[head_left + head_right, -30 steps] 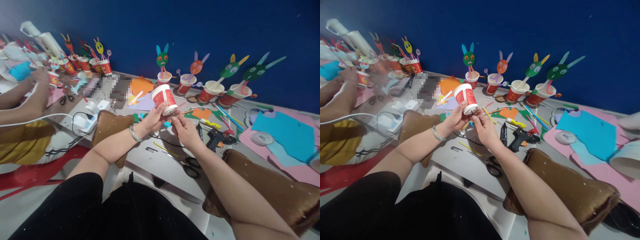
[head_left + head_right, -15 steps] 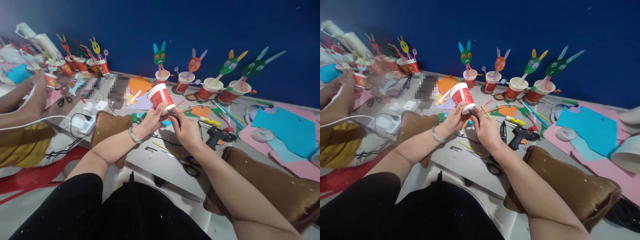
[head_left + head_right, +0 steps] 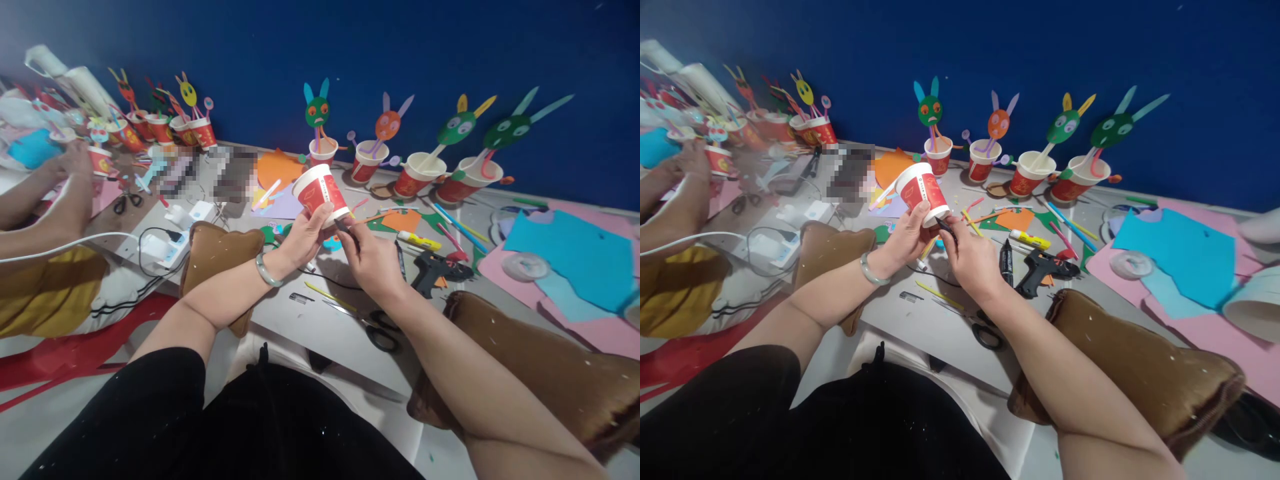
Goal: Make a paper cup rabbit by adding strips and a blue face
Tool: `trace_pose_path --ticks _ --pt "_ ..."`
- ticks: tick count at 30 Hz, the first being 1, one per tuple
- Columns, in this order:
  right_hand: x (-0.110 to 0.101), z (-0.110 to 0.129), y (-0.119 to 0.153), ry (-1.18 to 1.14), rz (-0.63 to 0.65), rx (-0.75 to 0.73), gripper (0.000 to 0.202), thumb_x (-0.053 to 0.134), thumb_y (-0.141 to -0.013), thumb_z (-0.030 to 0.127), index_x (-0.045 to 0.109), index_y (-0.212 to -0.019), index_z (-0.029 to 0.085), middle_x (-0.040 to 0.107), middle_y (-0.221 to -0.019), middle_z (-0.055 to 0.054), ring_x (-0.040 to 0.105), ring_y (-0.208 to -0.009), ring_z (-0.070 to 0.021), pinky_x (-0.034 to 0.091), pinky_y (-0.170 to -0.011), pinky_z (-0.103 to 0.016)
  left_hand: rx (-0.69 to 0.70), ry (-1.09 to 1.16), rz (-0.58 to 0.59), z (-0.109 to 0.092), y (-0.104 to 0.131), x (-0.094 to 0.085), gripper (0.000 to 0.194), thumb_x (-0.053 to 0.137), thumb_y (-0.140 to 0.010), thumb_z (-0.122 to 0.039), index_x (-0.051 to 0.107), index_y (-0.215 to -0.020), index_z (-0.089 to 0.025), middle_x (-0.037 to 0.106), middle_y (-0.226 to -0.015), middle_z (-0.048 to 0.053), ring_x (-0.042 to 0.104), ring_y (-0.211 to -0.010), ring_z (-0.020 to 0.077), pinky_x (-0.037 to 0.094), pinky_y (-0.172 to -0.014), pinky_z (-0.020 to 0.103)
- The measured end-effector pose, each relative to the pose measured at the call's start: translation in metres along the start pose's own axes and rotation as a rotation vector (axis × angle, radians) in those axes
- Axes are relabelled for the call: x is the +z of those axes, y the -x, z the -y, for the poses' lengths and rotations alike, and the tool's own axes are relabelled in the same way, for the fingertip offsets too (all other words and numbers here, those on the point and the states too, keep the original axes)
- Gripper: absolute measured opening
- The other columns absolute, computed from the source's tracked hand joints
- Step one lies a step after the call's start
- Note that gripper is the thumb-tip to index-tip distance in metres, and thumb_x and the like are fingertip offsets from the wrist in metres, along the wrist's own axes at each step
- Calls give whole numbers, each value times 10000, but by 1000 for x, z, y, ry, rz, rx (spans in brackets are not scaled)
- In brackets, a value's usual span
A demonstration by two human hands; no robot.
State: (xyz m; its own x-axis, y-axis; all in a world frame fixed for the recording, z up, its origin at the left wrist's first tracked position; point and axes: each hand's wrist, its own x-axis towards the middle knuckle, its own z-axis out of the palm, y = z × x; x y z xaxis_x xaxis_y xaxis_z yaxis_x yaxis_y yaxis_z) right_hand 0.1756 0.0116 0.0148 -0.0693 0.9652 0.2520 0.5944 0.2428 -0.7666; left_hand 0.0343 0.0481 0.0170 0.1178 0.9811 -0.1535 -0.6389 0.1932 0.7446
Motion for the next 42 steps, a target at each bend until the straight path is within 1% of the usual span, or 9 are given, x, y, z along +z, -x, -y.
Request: trace_pose_path --ticks 3,9,16,23,25,29,32,38,42 --pt "-2 2 0 14 -14 3 427 582 -965 651 624 -928 228 679 -773 -101 535 -625 -208 335 -592 -309 -5 6 -2 -2 2 1 319 878 -825 -436 683 -923 -203 805 -923 25 801 -1131 228 645 -1004 347" --pt "-5 11 -5 -668 451 420 560 552 -920 814 464 -801 273 347 -517 88 194 -425 -101 222 -441 -264 -51 -66 17 -9 7 5 338 876 -840 -441 681 -894 -171 801 -920 56 796 -1170 259 626 -1014 358" --pt "-1 1 2 93 -74 -7 414 626 -965 615 669 -981 204 701 -834 -121 572 -664 -214 331 -592 -307 36 -20 31 -1 3 0 267 868 -846 -357 687 -967 -202 773 -886 -10 803 -1030 186 631 -983 330" --pt "-10 13 -7 -665 506 461 509 486 -976 758 476 -828 271 343 -517 87 167 -415 -99 222 -444 -265 -54 -43 22 -10 10 4 335 865 -859 -426 676 -1001 -188 803 -930 25 823 -1032 204 644 -961 318" --pt "-9 12 -7 -603 476 433 509 472 -979 753 487 -831 267 352 -514 81 200 -416 -107 238 -454 -269 -57 -51 12 -10 9 4 312 866 -856 -409 672 -971 -192 793 -903 20 816 -1061 209 637 -982 329" --pt "-5 6 0 57 81 51 509 497 -1008 674 671 -952 199 654 -713 -77 522 -579 -191 306 -570 -305 10 -41 19 -3 4 0 309 882 -840 -369 705 -1032 -205 779 -906 -1 802 -1062 194 626 -1026 348" --pt "-4 6 3 311 -38 -4 492 497 -1025 597 715 -1119 165 734 -870 -138 580 -647 -226 287 -602 -322 41 -46 34 0 2 -2 375 911 -810 -380 716 -1086 -220 790 -952 0 799 -1064 195 629 -1024 347" --pt "-10 17 -5 -584 474 436 467 445 -1014 694 504 -862 256 372 -526 78 212 -420 -108 242 -468 -265 -48 -20 2 -9 8 4 379 914 -812 -407 685 -1018 -186 808 -963 39 808 -1138 243 632 -1026 345" --pt "-7 11 -4 -488 333 297 517 546 -960 748 520 -833 247 438 -541 53 305 -454 -114 258 -489 -260 -21 -16 11 -6 7 4 351 909 -822 -361 700 -1046 -188 811 -972 43 794 -1172 237 616 -1059 346"
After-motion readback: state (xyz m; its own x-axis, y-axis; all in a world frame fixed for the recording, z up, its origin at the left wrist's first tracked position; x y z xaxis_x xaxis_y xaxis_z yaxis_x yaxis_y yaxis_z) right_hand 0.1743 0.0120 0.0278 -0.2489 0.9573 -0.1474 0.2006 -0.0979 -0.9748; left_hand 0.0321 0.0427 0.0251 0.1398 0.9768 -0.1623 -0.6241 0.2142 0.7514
